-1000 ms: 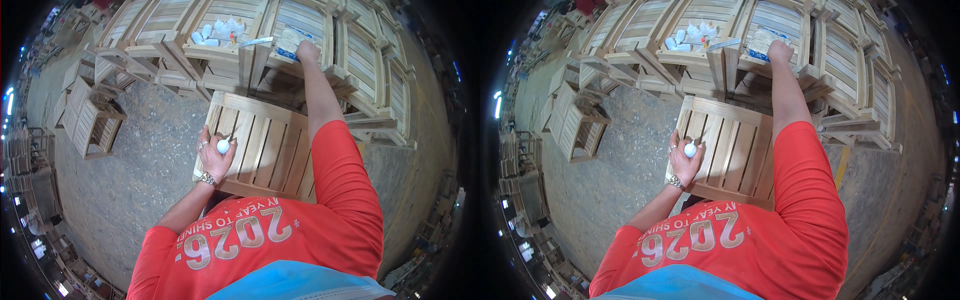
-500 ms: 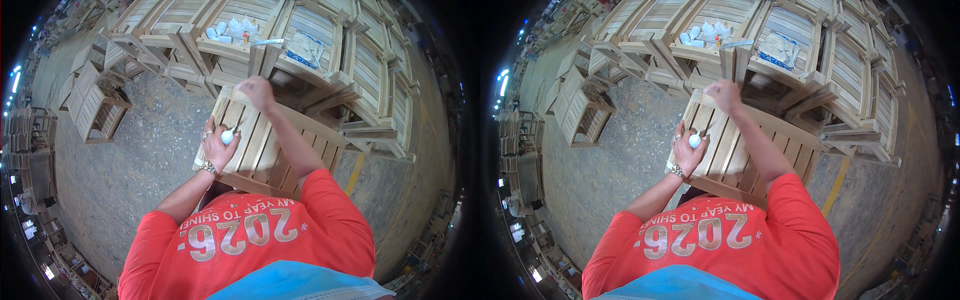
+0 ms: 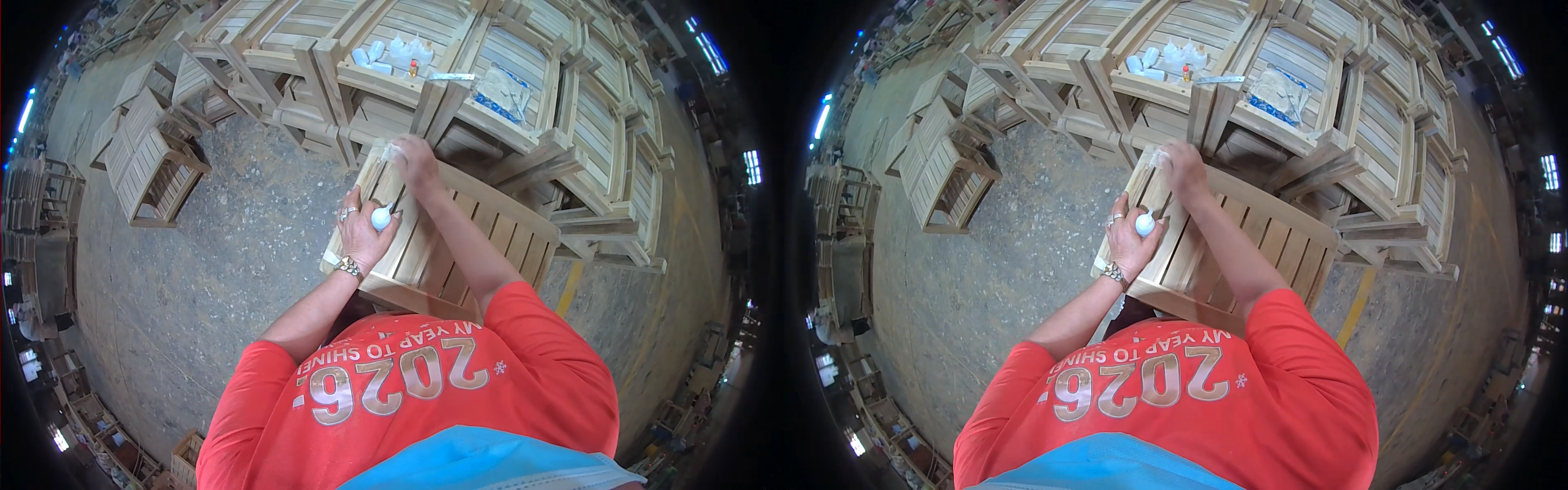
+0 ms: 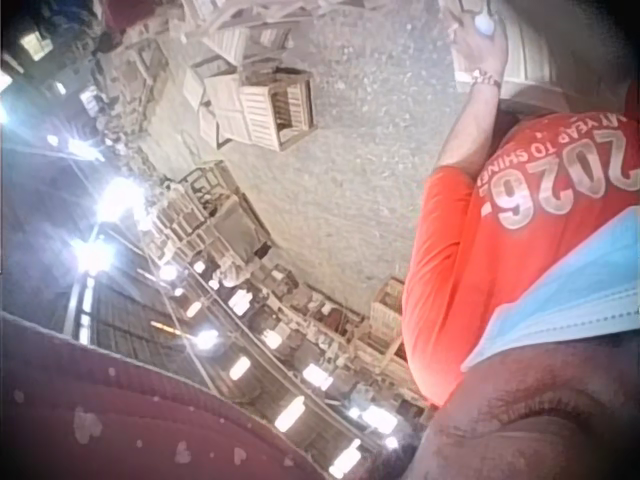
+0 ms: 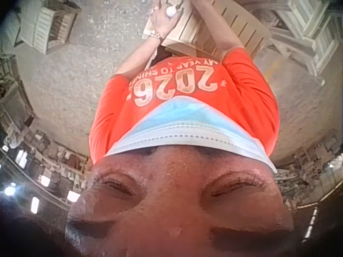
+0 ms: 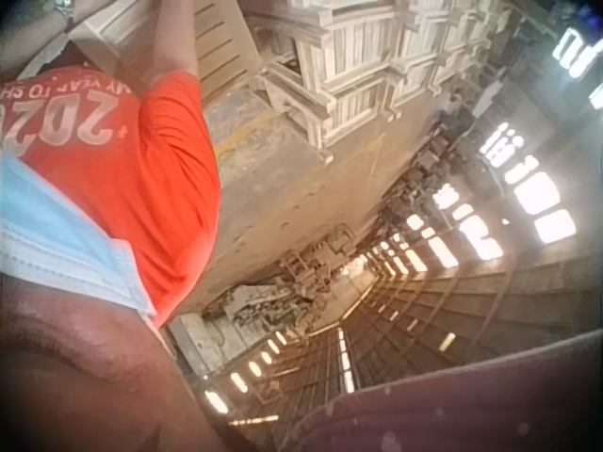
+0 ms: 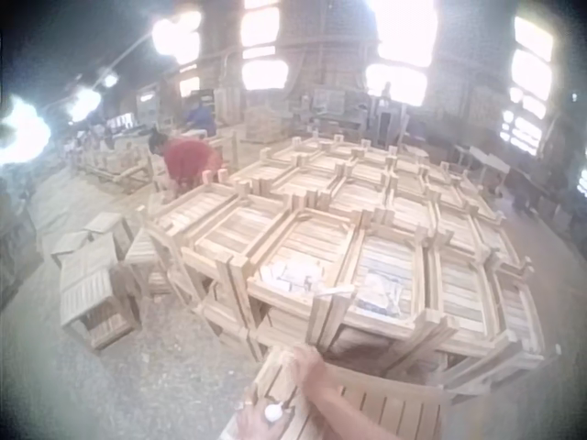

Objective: The person applies liquid from a small nozzle bottle along the edges and joints of wooden stool pieces, spreading and smoothing it by hand across the surfaces while rotating the wooden parts.

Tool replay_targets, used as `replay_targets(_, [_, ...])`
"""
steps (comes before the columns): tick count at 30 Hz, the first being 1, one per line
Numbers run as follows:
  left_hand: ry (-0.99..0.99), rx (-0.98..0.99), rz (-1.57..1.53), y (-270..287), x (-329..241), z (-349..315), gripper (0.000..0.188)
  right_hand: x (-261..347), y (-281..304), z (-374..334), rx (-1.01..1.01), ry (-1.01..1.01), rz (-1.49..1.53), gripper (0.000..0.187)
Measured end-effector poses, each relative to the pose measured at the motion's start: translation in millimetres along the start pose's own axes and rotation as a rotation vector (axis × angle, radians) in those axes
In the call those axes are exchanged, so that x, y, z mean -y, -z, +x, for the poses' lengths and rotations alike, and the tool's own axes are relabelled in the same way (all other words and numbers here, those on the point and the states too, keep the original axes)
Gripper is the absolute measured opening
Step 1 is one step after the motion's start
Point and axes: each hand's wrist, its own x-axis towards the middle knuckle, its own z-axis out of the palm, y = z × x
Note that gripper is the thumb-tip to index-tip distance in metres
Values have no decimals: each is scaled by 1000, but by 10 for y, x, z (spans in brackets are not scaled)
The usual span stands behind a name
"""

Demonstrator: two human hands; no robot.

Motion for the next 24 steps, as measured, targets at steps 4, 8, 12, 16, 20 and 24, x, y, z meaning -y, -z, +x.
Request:
replay_targets(4, [-12, -23, -17, 36, 47, -14, 38, 416, -65, -260, 154, 78, -422, 78])
replay_targets(8, [48, -25, -156, -2, -14, 3, 36, 479, -141, -13, 260, 22, -454, 90])
replay_targets(12, [50, -1, -177, -9, 26, -40, 37, 369, -86, -192, 376, 205, -329, 89])
replay_targets(16, [3, -70, -59, -12, 115, -72, 37, 292, 57, -314, 270, 167, -294, 85])
replay_targets(20, [-2, -38, -128, -48, 43, -24, 38, 405, -167, 108, 234, -105, -479, 80])
replay_targets(24, [12, -35, -125, -92, 69, -39, 37, 612, -261, 418, 570, 16, -558, 64])
